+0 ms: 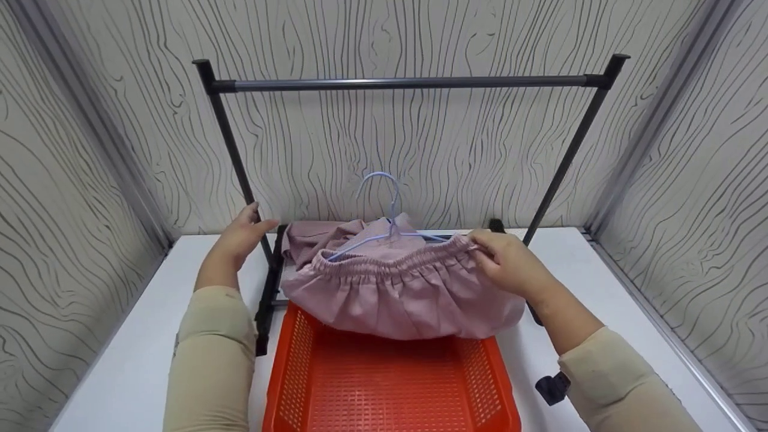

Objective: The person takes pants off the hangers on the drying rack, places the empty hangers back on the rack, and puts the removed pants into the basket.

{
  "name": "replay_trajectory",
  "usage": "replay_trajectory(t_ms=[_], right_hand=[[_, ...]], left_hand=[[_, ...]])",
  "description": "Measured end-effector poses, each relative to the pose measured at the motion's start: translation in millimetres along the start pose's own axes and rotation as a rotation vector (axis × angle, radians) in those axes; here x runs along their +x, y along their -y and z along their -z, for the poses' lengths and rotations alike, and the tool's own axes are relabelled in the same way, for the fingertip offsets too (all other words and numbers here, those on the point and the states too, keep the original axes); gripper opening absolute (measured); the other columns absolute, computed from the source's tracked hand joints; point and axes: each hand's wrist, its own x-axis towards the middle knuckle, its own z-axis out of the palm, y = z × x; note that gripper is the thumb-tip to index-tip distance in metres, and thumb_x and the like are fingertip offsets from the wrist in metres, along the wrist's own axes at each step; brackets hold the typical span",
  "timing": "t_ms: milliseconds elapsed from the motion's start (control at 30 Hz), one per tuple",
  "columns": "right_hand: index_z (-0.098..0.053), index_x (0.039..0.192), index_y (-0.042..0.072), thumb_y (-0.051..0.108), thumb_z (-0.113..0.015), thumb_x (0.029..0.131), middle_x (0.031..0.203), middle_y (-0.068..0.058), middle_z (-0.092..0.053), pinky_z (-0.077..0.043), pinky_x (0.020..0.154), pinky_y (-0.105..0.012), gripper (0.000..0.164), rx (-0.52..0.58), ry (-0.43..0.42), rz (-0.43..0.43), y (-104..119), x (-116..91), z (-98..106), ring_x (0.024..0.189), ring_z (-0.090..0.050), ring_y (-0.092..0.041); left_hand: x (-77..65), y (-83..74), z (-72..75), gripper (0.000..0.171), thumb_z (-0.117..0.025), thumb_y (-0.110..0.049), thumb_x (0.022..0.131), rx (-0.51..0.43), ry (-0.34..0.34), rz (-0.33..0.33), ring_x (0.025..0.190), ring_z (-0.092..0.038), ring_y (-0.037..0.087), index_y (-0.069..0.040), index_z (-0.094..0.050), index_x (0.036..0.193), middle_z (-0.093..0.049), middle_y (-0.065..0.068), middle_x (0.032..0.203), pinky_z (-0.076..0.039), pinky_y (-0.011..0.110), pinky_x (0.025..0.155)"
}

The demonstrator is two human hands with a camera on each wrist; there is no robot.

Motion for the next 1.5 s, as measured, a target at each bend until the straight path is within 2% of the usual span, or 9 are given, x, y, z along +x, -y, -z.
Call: replay_trajectory(t_ms=[267,467,633,800,967,1100,1300,1500], right_hand=[[-0.055,0.084,0.017,0.008,-0.058,0.086,0.07,0.009,-0.051,-0.041,0.062,-0.028,0.009,0.028,0.149,-0.063,-6,-12,-18,0.068,-0.047,-0.01],[-0.053,0.08,0.019,0.011,-0.06,0.085,0.062,0.01,-0.042,-0.038,0.059,-0.026,0.012,0.014,0.247,-0.132,-14,-21,-29,0.064,-0.045,-0.01],[-0.05,0.078,0.02,0.015,-0.059,0.085,0.065,0.01,-0.044,-0.039,0.062,-0.028,0.013,0.019,0.348,-0.158,-19,-28,-36,0.066,-0.046,-0.011],[-0.048,0.076,0.02,0.016,-0.058,0.086,0.066,0.01,-0.045,-0.04,0.063,-0.029,0.015,0.053,0.398,-0.181,-22,-34,-39,0.066,-0.047,-0.011],[-0.053,0.08,0.02,0.015,-0.057,0.087,0.072,0.011,-0.052,-0.043,0.067,-0.031,0.01,0.096,0.435,-0.213,-23,-39,-42,0.07,-0.05,-0.01],[-0.057,0.085,0.019,0.015,-0.056,0.087,0.079,0.01,-0.056,-0.044,0.073,-0.034,0.005,0.093,0.448,-0.202,-24,-41,-43,0.074,-0.052,-0.011],[-0.056,0.085,0.021,0.017,-0.056,0.088,0.08,0.01,-0.056,-0.044,0.075,-0.035,0.006,0.09,0.457,-0.219,-26,-44,-44,0.076,-0.052,-0.011],[-0.056,0.086,0.022,0.018,-0.055,0.089,0.082,0.009,-0.057,-0.045,0.079,-0.039,0.005,0.047,0.454,-0.22,-32,-45,-45,0.081,-0.055,-0.013]], left_hand=[[-8.5,9.4,-4.5,0.074,-0.048,-0.043,0.092,0.077,0.095,0.023,0.136,-0.009,0.038,-0.015,-0.007,0.147,-0.012,0.016,0.151,-0.012,0.055,0.107],[-14.6,14.2,-16.0,0.073,-0.052,-0.04,0.091,0.126,0.149,-0.013,0.133,-0.021,0.037,-0.012,-0.015,0.146,-0.025,0.019,0.146,-0.017,0.053,0.106],[-21.5,16.3,-28.8,0.071,-0.056,-0.038,0.088,0.194,0.199,-0.057,0.131,-0.029,0.036,-0.011,-0.022,0.144,-0.034,0.02,0.141,-0.021,0.054,0.104],[-27.1,17.9,-41.0,0.061,-0.06,-0.029,0.087,0.269,0.238,-0.113,0.118,-0.045,0.033,-0.009,-0.035,0.139,-0.051,0.018,0.126,-0.033,0.05,0.098],[-31.3,21.9,-49.9,0.046,-0.065,-0.022,0.084,0.311,0.278,-0.147,0.098,-0.056,0.024,-0.006,-0.051,0.124,-0.06,0.011,0.108,-0.047,0.042,0.085],[-34.9,25.0,-55.5,0.041,-0.07,-0.022,0.079,0.402,0.309,-0.161,0.09,-0.057,0.02,-0.006,-0.058,0.114,-0.061,0.009,0.103,-0.049,0.037,0.077],[-40.4,26.6,-65.4,0.031,-0.072,-0.016,0.074,0.552,0.295,-0.154,0.09,-0.055,0.02,-0.013,-0.064,0.104,-0.061,0.006,0.099,-0.047,0.039,0.079],[-40.1,28.0,-73.4,0.015,-0.069,-0.008,0.074,0.633,0.28,-0.175,0.075,-0.048,0.017,-0.015,-0.065,0.087,-0.055,0.0,0.08,-0.042,0.033,0.068]])
